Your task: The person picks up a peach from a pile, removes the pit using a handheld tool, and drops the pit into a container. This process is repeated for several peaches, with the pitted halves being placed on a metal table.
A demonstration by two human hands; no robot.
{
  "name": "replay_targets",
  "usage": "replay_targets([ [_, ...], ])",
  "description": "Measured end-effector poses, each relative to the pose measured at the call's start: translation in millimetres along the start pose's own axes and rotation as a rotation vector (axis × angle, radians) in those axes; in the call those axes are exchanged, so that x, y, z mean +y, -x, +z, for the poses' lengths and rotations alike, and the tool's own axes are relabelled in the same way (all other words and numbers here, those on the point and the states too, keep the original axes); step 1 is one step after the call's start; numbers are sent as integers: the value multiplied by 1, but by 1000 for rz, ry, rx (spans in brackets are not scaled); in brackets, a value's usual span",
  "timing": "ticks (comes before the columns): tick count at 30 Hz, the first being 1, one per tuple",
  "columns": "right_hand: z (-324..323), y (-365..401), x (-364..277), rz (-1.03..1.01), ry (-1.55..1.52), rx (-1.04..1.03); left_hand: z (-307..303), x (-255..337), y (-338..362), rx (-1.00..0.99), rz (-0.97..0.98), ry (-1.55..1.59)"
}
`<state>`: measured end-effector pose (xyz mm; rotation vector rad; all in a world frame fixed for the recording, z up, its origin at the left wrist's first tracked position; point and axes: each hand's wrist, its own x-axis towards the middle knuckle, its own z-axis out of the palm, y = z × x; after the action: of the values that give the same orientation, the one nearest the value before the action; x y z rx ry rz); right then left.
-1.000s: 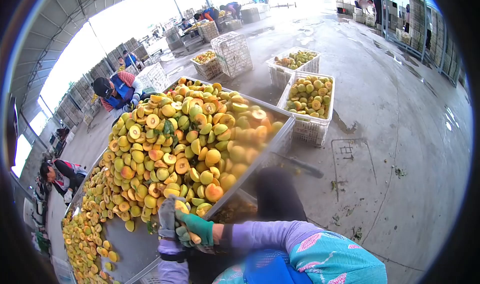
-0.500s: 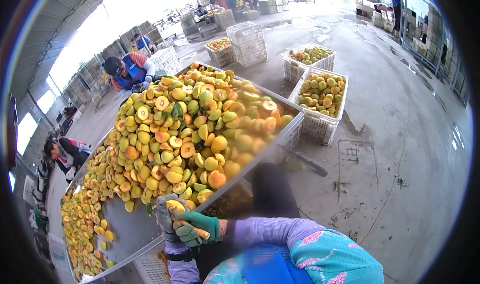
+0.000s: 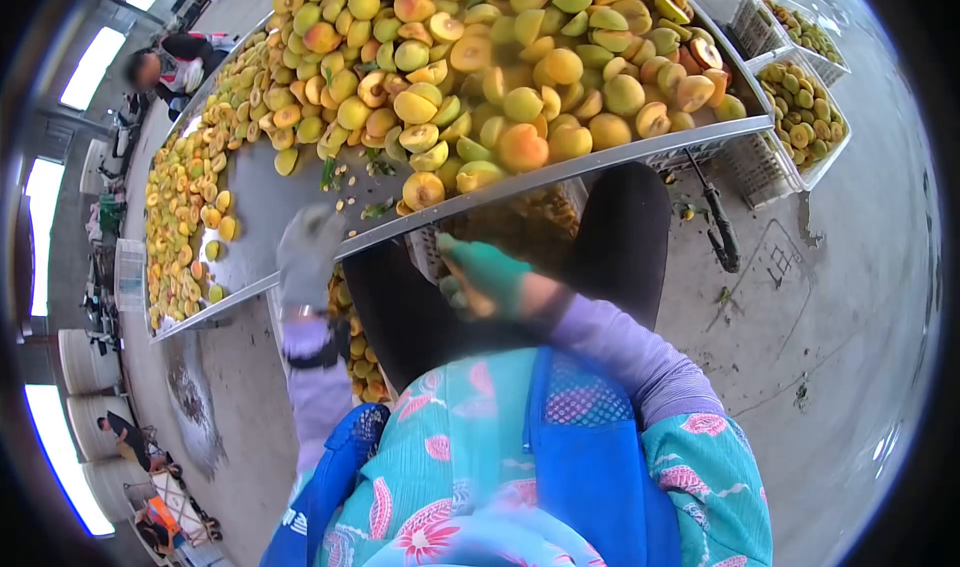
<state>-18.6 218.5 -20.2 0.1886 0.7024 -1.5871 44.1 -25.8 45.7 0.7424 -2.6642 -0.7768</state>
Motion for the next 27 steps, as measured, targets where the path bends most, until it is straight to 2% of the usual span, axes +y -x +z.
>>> replay_targets([
  [1,5,4,-9,-11,-3,36,12,9,-22,-47,318,-90],
  [3,9,7,-24,-46,-19,109,54,39,-70,-88,210,-279],
  [5,12,4,-26,-197,-18,194,96,36,-116,-248,290,-502],
  [8,5,9,-38,-288,186,261,111,24,-142,-306,405,-435],
  [11,5,-13,-45,-648,784,445,74,14,-107,-497,-116,709],
  [12,9,-21,-47,-797,963,495,61,15,-92,-558,-127,889],
  [15,26,-40,-51,-896,1165,442,60,26,-51,-413,-148,1364],
  [16,25,-44,-50,-882,1258,413,71,14,-50,-319,-105,1396],
  [17,27,-46,-50,-872,1350,382,71,17,-45,-309,-100,1382],
  [19,35,-42,-51,-799,1289,437,68,29,-38,-301,-82,1356],
  [21,29,-44,-48,-859,1345,406,78,30,-38,-162,122,1031],
  [23,23,-48,-43,-957,1363,413,77,41,-35,-183,110,1082],
  [24,22,-51,-41,-1026,1357,432,75,48,-33,-117,259,864],
  [26,24,-48,-42,-1027,1386,443,70,56,-29,24,534,415],
  [27,29,-41,-45,-957,1418,435,72,54,-28,31,550,372],
])
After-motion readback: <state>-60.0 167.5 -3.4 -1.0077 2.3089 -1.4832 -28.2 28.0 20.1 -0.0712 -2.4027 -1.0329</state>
